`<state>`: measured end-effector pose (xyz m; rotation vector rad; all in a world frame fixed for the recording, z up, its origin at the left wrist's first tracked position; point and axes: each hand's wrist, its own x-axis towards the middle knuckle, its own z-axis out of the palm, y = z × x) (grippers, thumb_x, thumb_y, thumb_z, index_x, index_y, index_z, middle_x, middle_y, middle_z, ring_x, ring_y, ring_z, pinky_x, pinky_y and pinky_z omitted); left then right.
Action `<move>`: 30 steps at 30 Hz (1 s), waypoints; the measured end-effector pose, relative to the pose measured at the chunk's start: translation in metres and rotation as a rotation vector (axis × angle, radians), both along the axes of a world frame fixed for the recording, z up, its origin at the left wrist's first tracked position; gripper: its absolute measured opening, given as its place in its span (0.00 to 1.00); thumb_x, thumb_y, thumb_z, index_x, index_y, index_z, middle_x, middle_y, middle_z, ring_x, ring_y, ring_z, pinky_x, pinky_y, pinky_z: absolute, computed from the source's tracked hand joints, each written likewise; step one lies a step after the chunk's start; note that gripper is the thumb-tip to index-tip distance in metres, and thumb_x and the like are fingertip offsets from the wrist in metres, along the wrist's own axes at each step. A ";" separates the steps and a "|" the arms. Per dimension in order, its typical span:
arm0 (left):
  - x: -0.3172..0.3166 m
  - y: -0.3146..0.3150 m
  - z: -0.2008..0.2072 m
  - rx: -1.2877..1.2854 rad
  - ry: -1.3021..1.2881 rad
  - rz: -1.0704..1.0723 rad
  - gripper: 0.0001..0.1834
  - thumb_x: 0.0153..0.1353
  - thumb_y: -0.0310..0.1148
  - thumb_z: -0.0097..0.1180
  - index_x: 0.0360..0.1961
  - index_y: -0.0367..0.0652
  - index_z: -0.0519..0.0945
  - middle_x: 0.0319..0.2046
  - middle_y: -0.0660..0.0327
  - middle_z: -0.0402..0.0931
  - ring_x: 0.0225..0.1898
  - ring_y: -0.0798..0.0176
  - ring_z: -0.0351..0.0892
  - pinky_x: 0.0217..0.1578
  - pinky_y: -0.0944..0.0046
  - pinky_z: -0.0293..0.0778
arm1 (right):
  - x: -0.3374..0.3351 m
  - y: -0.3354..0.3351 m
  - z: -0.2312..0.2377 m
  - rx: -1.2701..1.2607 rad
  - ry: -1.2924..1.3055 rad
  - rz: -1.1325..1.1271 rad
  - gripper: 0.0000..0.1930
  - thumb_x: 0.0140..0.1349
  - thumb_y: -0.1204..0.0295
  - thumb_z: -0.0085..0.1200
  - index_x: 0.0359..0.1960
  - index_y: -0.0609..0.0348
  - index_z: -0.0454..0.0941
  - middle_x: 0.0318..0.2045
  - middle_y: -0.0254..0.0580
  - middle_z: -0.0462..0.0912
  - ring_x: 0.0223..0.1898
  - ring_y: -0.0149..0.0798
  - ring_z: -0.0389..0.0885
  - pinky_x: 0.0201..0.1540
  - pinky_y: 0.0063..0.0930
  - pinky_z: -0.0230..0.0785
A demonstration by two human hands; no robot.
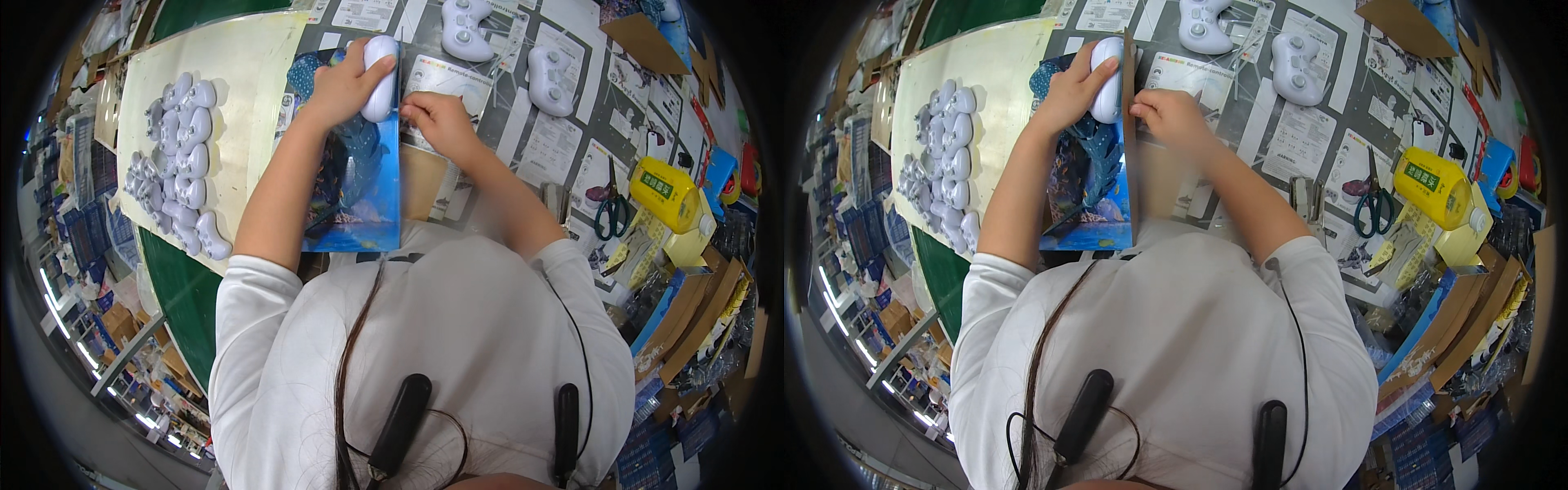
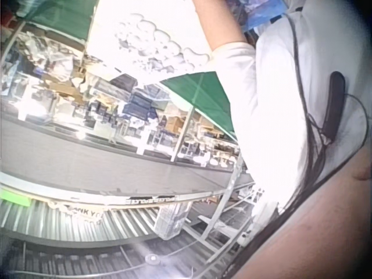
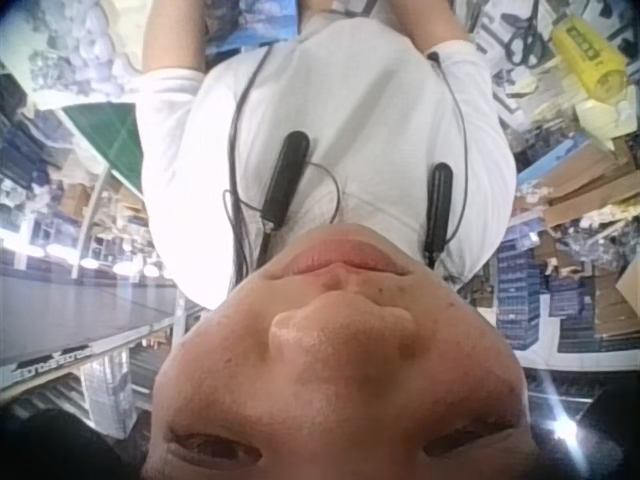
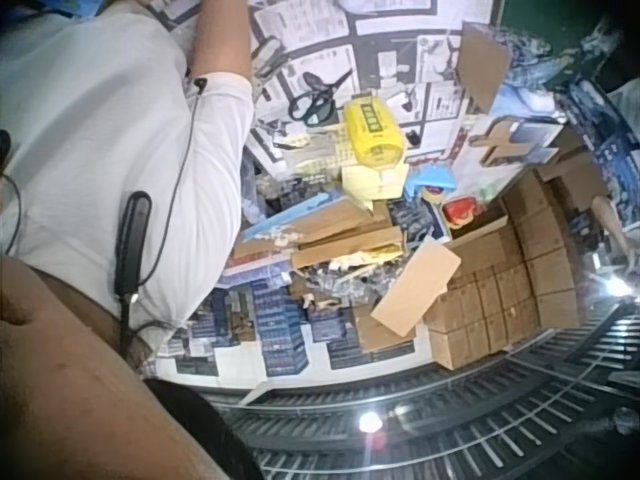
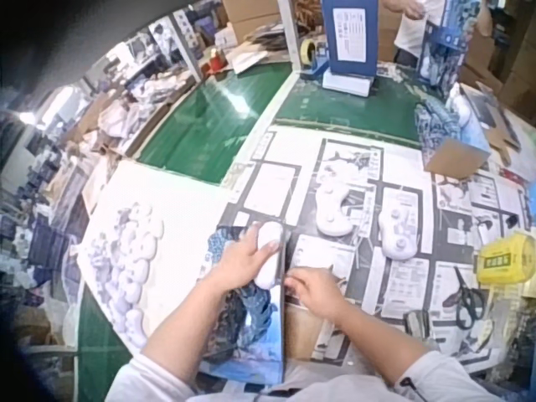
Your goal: The person wipes white game controllers with a cloth, then places them into blue retail boxes. They fold the cardboard flaps and seal the boxes with tape. The finished packages are placed into a larger shipping carton.
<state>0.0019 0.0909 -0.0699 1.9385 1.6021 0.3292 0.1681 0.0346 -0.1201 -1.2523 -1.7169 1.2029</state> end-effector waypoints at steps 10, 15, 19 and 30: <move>0.011 -0.008 -0.002 0.112 0.136 0.008 0.43 0.40 0.61 0.51 0.54 0.47 0.60 0.36 0.51 0.76 0.40 0.54 0.76 0.43 0.59 0.57 | -0.015 -0.011 0.002 -0.703 0.410 -0.158 0.13 0.59 0.64 0.44 0.27 0.63 0.71 0.17 0.37 0.73 0.19 0.30 0.71 0.23 0.22 0.63; 0.013 -0.007 0.000 0.108 0.120 0.024 0.41 0.38 0.56 0.53 0.53 0.46 0.60 0.33 0.50 0.77 0.38 0.54 0.77 0.43 0.59 0.57 | -0.024 -0.022 -0.025 -0.089 0.266 -0.198 0.17 0.60 0.58 0.40 0.29 0.62 0.70 0.22 0.40 0.75 0.23 0.35 0.74 0.26 0.24 0.64; 0.011 -0.008 -0.003 0.126 0.110 0.034 0.41 0.39 0.56 0.53 0.53 0.46 0.60 0.32 0.51 0.77 0.37 0.53 0.77 0.41 0.59 0.57 | -0.026 -0.020 -0.025 -0.161 0.190 -0.273 0.15 0.63 0.62 0.38 0.31 0.62 0.69 0.16 0.33 0.70 0.19 0.29 0.69 0.22 0.21 0.61; 0.014 -0.009 0.000 0.088 0.122 0.045 0.39 0.39 0.56 0.53 0.52 0.49 0.61 0.38 0.54 0.75 0.38 0.56 0.74 0.42 0.62 0.57 | -0.023 -0.012 -0.021 0.196 -0.142 -0.198 0.11 0.61 0.66 0.39 0.36 0.61 0.69 0.17 0.41 0.74 0.18 0.40 0.73 0.23 0.30 0.64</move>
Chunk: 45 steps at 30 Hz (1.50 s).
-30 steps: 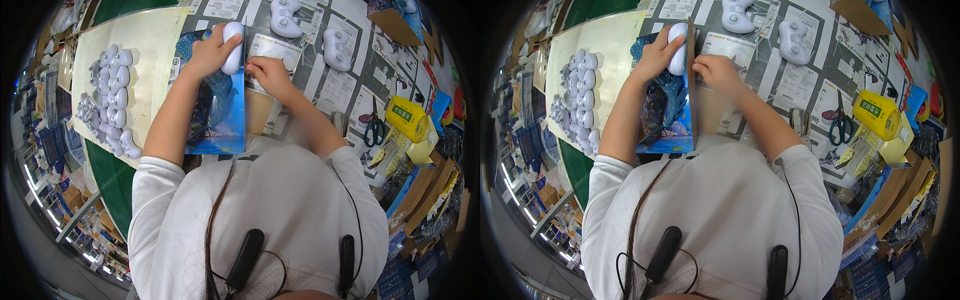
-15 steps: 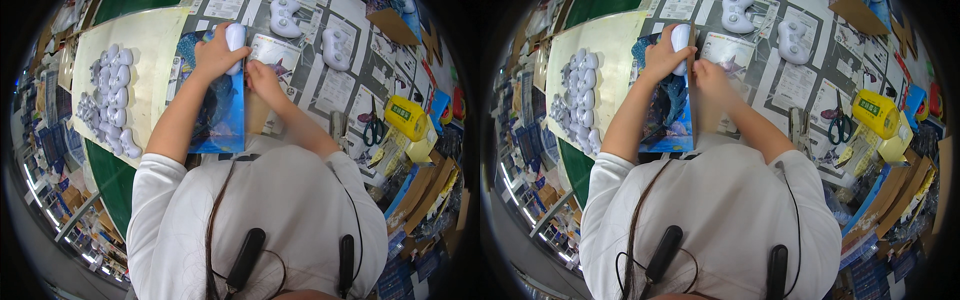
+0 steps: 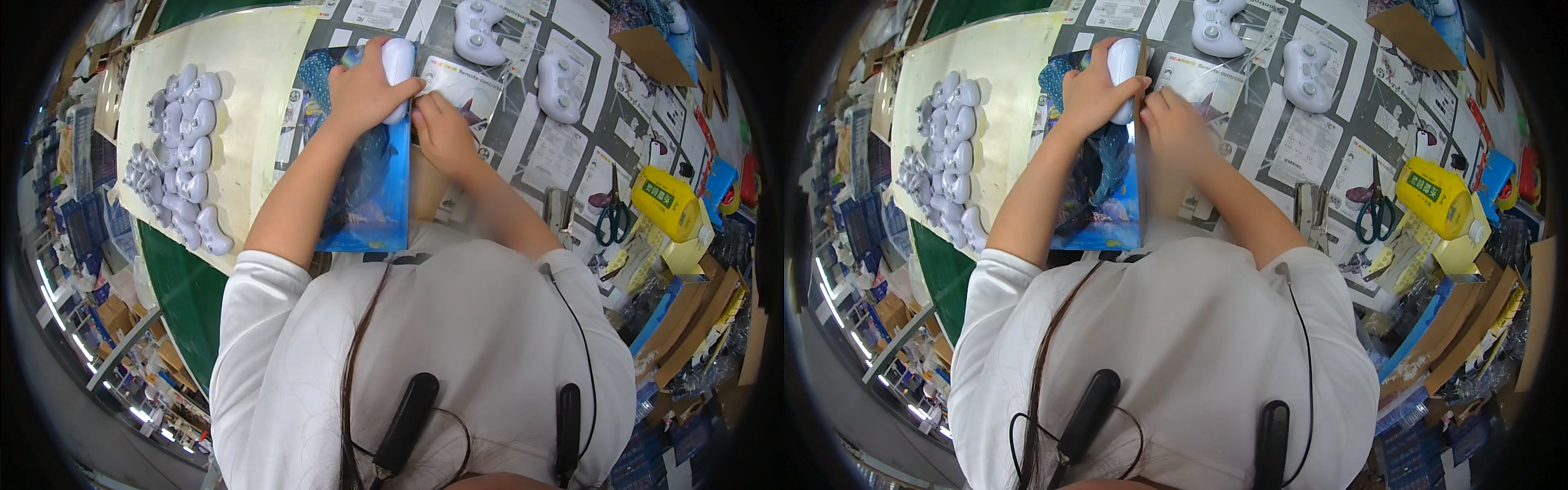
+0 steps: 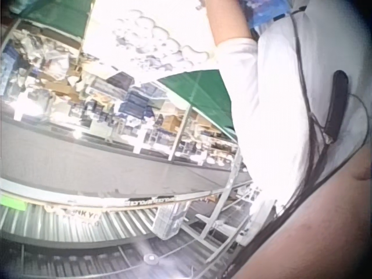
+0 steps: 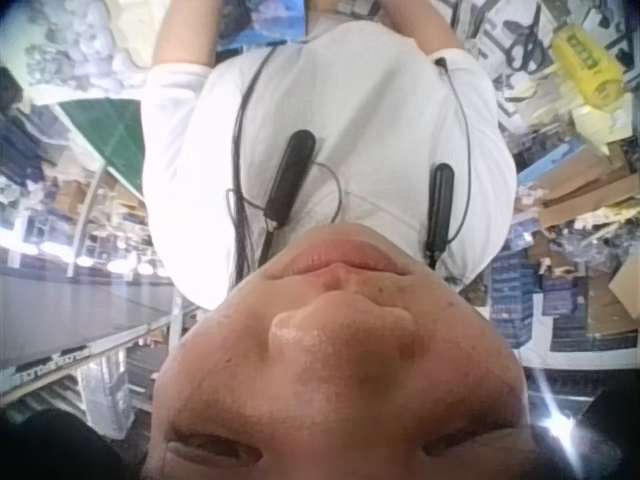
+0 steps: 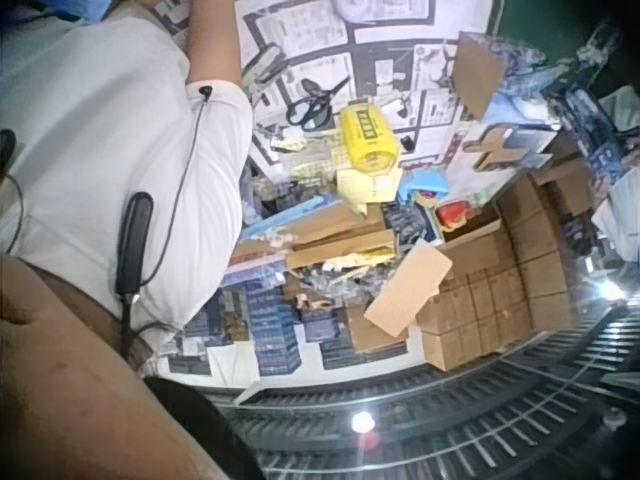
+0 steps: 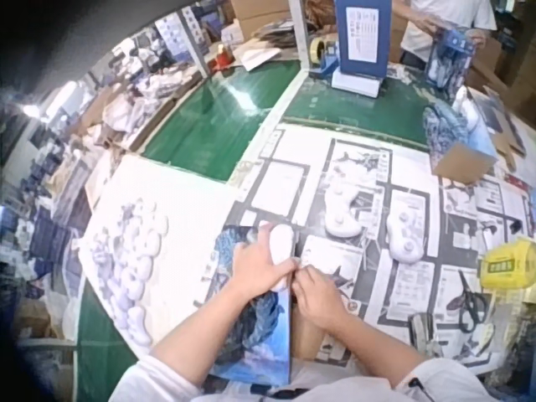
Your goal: The person wipes white game controllers with a cloth, then places them into blue retail boxes. They fold the cardboard flaps and seal the boxes with tape. The finished packages are placed into a larger shipping carton.
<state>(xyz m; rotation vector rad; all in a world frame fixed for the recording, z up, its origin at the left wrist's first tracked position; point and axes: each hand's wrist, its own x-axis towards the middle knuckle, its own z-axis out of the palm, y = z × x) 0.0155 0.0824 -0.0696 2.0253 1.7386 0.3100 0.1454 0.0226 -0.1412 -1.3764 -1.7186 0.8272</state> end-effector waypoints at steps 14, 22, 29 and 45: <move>0.001 -0.003 -0.002 0.096 -0.001 -0.004 0.40 0.38 0.55 0.53 0.51 0.44 0.63 0.29 0.54 0.77 0.33 0.54 0.76 0.40 0.60 0.57 | 0.014 0.007 -0.008 -0.753 0.517 0.268 0.12 0.57 0.69 0.41 0.36 0.65 0.68 0.33 0.50 0.74 0.33 0.50 0.73 0.39 0.39 0.64; 0.003 -0.002 -0.002 0.115 -0.002 -0.003 0.39 0.37 0.55 0.54 0.50 0.45 0.63 0.28 0.54 0.77 0.31 0.55 0.76 0.39 0.60 0.58 | 0.013 0.015 -0.035 -0.527 0.231 0.299 0.11 0.59 0.65 0.41 0.28 0.61 0.69 0.19 0.37 0.70 0.21 0.34 0.67 0.24 0.25 0.58; 0.001 -0.004 0.006 0.006 0.019 0.026 0.39 0.38 0.54 0.54 0.53 0.47 0.62 0.38 0.54 0.75 0.36 0.55 0.75 0.41 0.60 0.57 | 0.024 0.015 0.035 -0.082 -0.101 0.347 0.11 0.54 0.67 0.41 0.30 0.62 0.72 0.28 0.48 0.75 0.30 0.49 0.75 0.34 0.42 0.67; 0.006 -0.003 -0.002 0.129 -0.011 0.013 0.38 0.38 0.53 0.53 0.51 0.45 0.63 0.28 0.51 0.77 0.31 0.53 0.77 0.38 0.59 0.58 | 0.004 0.005 -0.031 -0.435 0.413 0.170 0.09 0.59 0.68 0.43 0.26 0.60 0.70 0.17 0.35 0.72 0.16 0.31 0.68 0.20 0.21 0.60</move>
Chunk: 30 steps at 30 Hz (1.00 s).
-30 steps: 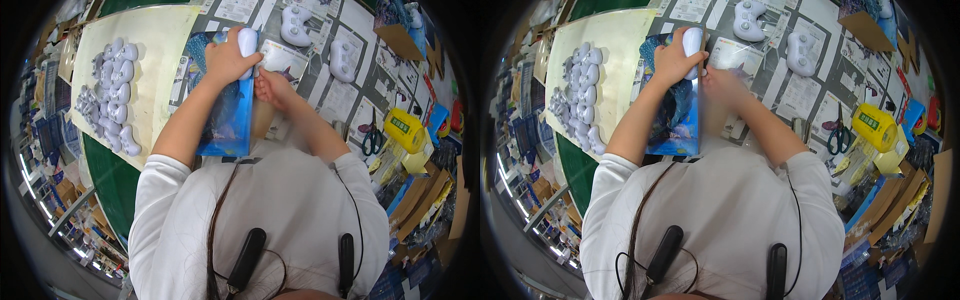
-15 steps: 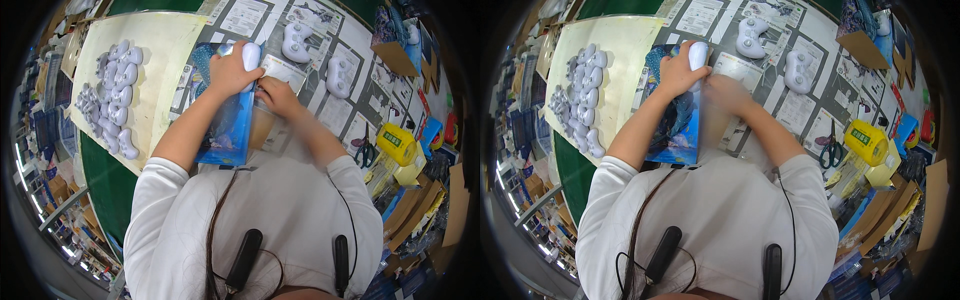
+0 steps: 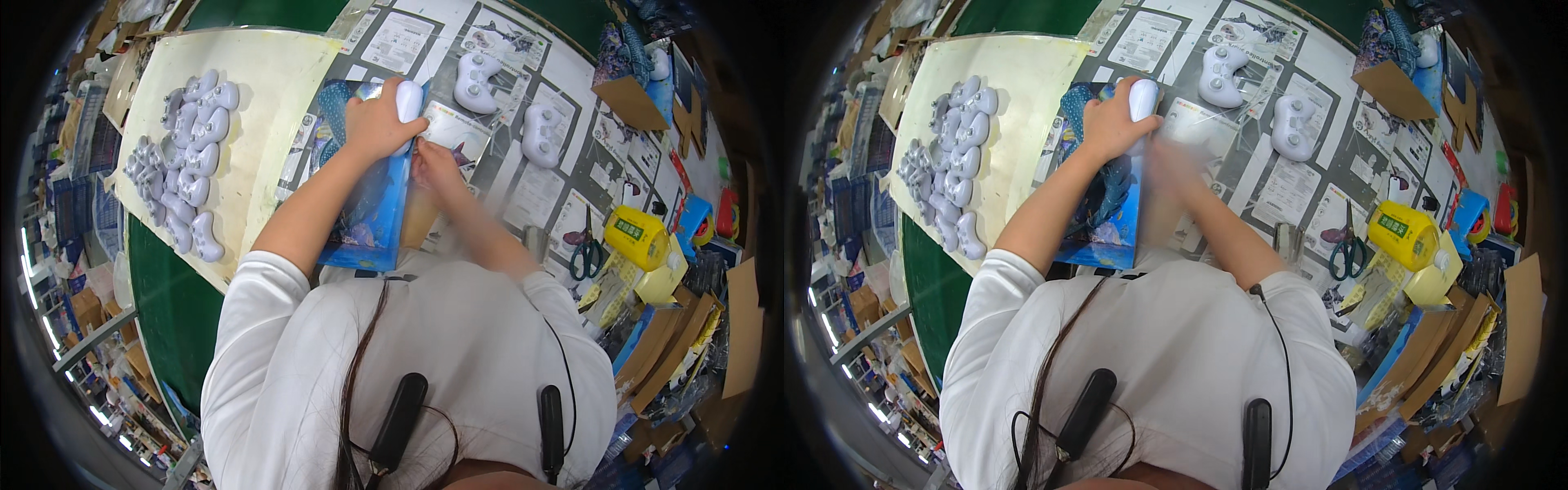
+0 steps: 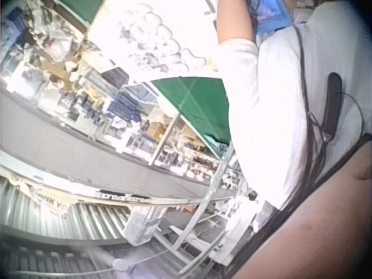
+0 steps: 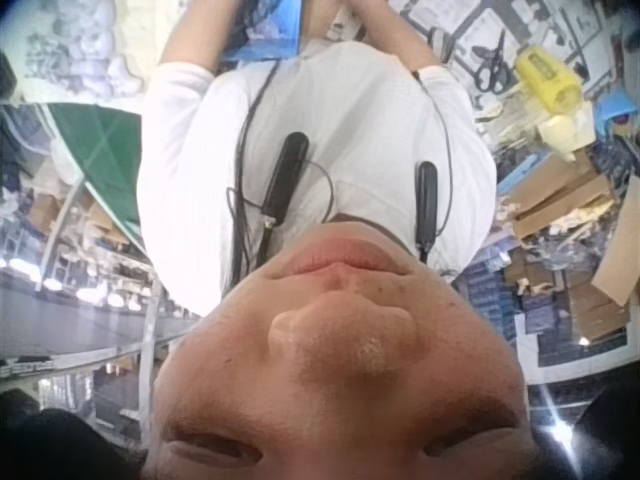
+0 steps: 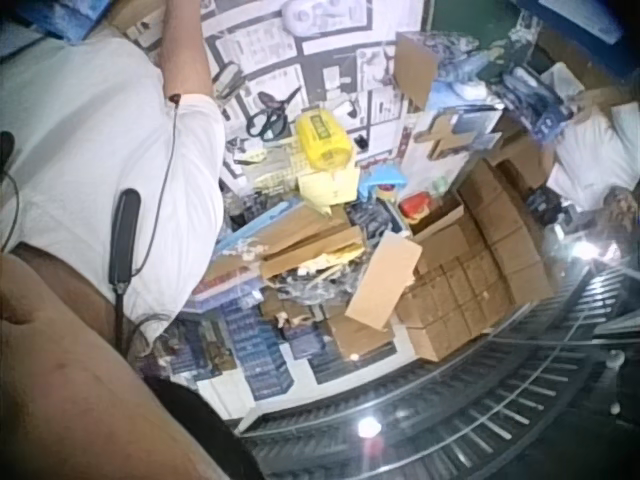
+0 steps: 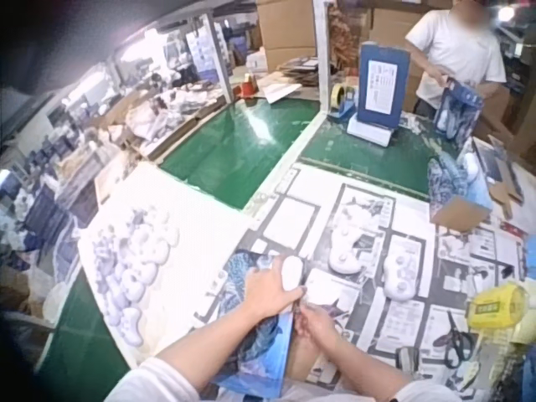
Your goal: The person wipes white game controllers with a cloth, then places them into blue retail boxes. They fold the cardboard flaps and seal the boxes with tape. The finished packages are placed into a larger shipping carton.
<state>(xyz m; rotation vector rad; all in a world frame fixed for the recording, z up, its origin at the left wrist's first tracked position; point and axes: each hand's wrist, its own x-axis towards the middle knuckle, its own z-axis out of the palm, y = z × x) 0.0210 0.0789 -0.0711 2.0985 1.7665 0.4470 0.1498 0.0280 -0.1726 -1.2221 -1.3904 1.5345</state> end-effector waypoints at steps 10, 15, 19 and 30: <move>-0.002 -0.002 0.004 -0.064 0.045 0.006 0.38 0.39 0.53 0.52 0.52 0.48 0.63 0.36 0.54 0.76 0.37 0.55 0.75 0.41 0.59 0.58 | 0.005 0.005 -0.027 0.433 -0.221 0.065 0.04 0.57 0.71 0.46 0.31 0.57 0.70 0.22 0.38 0.74 0.22 0.34 0.71 0.24 0.23 0.61; -0.001 -0.006 0.008 -0.060 0.048 0.012 0.37 0.39 0.52 0.51 0.52 0.48 0.63 0.34 0.53 0.76 0.34 0.53 0.76 0.40 0.58 0.59 | -0.004 -0.004 -0.034 -0.118 0.213 -0.009 0.06 0.57 0.68 0.43 0.33 0.54 0.70 0.27 0.37 0.73 0.28 0.36 0.71 0.29 0.27 0.65; -0.001 -0.007 0.007 -0.054 0.061 0.022 0.37 0.39 0.53 0.52 0.52 0.49 0.63 0.34 0.53 0.76 0.34 0.53 0.76 0.40 0.58 0.59 | 0.008 -0.005 -0.011 -0.691 1.095 0.184 0.06 0.60 0.66 0.43 0.34 0.50 0.70 0.26 0.30 0.72 0.26 0.28 0.70 0.26 0.19 0.64; 0.007 -0.011 0.030 -0.061 0.079 0.096 0.39 0.39 0.53 0.53 0.53 0.47 0.61 0.34 0.50 0.76 0.34 0.47 0.76 0.38 0.54 0.64 | -0.045 -0.023 0.024 -0.174 0.328 -0.390 0.17 0.64 0.59 0.33 0.44 0.58 0.64 0.34 0.39 0.71 0.34 0.32 0.70 0.37 0.26 0.66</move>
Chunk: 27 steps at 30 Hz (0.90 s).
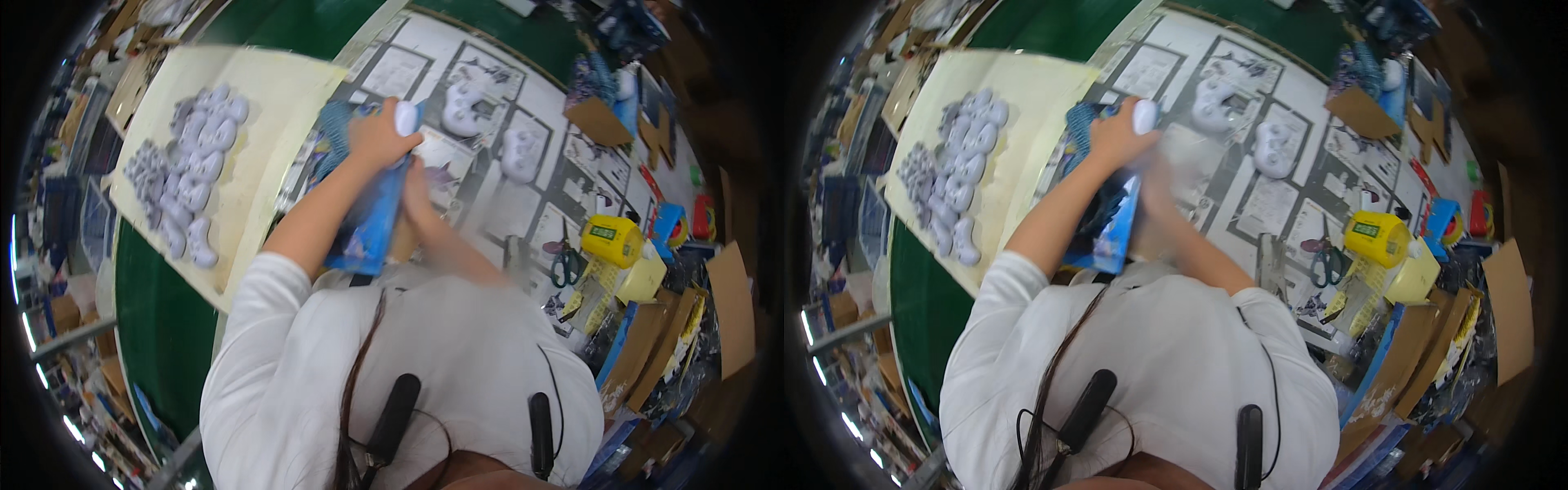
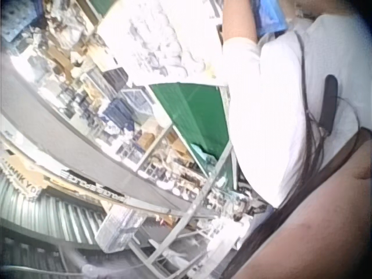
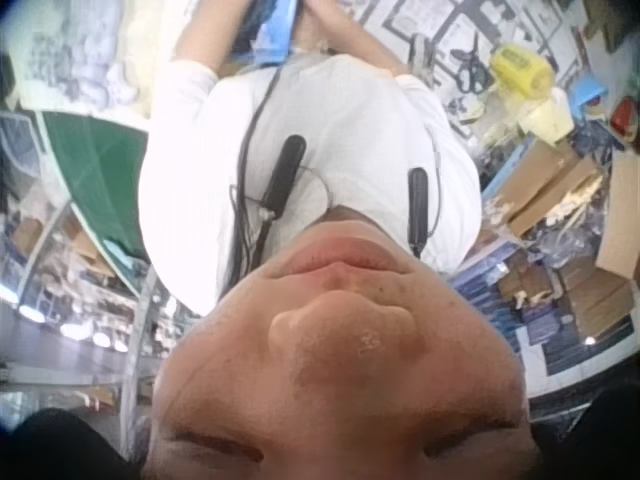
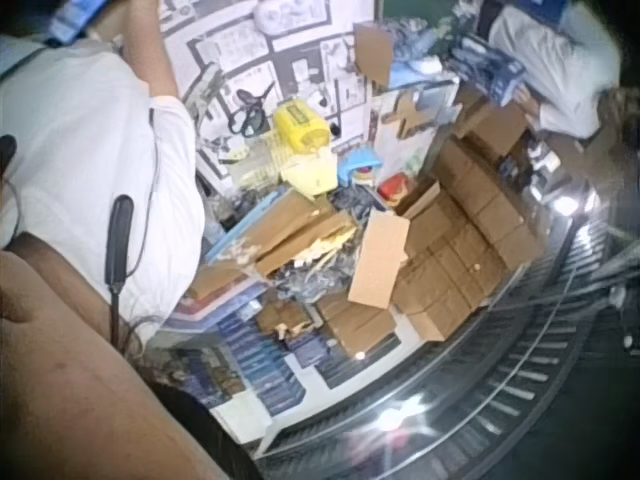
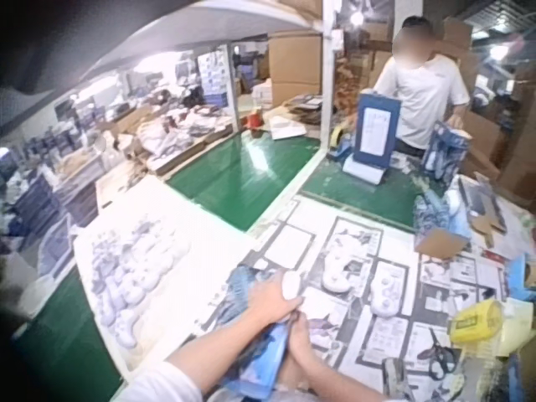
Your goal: The person wipes white game controllers with a cloth, then places them into blue retail boxes. They fold the cardboard flaps and seal the boxes with tape. The finished packages are placed into a larger shipping carton.
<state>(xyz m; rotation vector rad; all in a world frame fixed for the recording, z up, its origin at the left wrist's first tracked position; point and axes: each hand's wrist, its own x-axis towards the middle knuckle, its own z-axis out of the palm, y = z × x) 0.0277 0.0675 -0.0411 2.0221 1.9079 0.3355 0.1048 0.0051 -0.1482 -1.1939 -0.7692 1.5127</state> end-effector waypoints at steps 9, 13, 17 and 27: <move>0.052 -0.002 0.117 0.403 -0.179 -0.129 0.39 0.38 0.45 0.56 0.53 0.45 0.58 0.34 0.47 0.75 0.35 0.44 0.75 0.35 0.54 0.71 | 0.039 0.012 0.111 -0.331 0.432 0.162 0.26 0.64 0.52 0.30 0.56 0.58 0.57 0.53 0.39 0.64 0.52 0.36 0.64 0.55 0.31 0.55; 0.090 0.038 0.138 0.589 -0.257 -0.186 0.43 0.37 0.48 0.57 0.54 0.42 0.56 0.30 0.47 0.74 0.32 0.46 0.75 0.31 0.53 0.72 | 0.078 -0.005 0.116 0.603 -0.347 0.022 0.34 0.60 0.59 0.42 0.61 0.61 0.39 0.57 0.44 0.58 0.58 0.37 0.57 0.58 0.33 0.52; 0.125 0.078 0.154 0.645 -0.513 -0.460 0.47 0.41 0.48 0.61 0.58 0.40 0.50 0.33 0.43 0.72 0.37 0.41 0.72 0.38 0.53 0.69 | 0.108 0.008 0.116 0.521 -0.753 -0.170 0.33 0.58 0.68 0.46 0.61 0.60 0.43 0.52 0.46 0.65 0.44 0.36 0.70 0.48 0.30 0.64; -0.001 0.038 0.129 0.458 -0.254 -0.550 0.25 0.50 0.36 0.54 0.50 0.44 0.67 0.44 0.52 0.69 0.45 0.49 0.68 0.45 0.58 0.65 | 0.307 0.187 0.139 0.334 -1.476 -0.562 0.13 0.50 0.74 0.44 0.34 0.66 0.75 0.28 0.59 0.77 0.32 0.56 0.76 0.38 0.41 0.68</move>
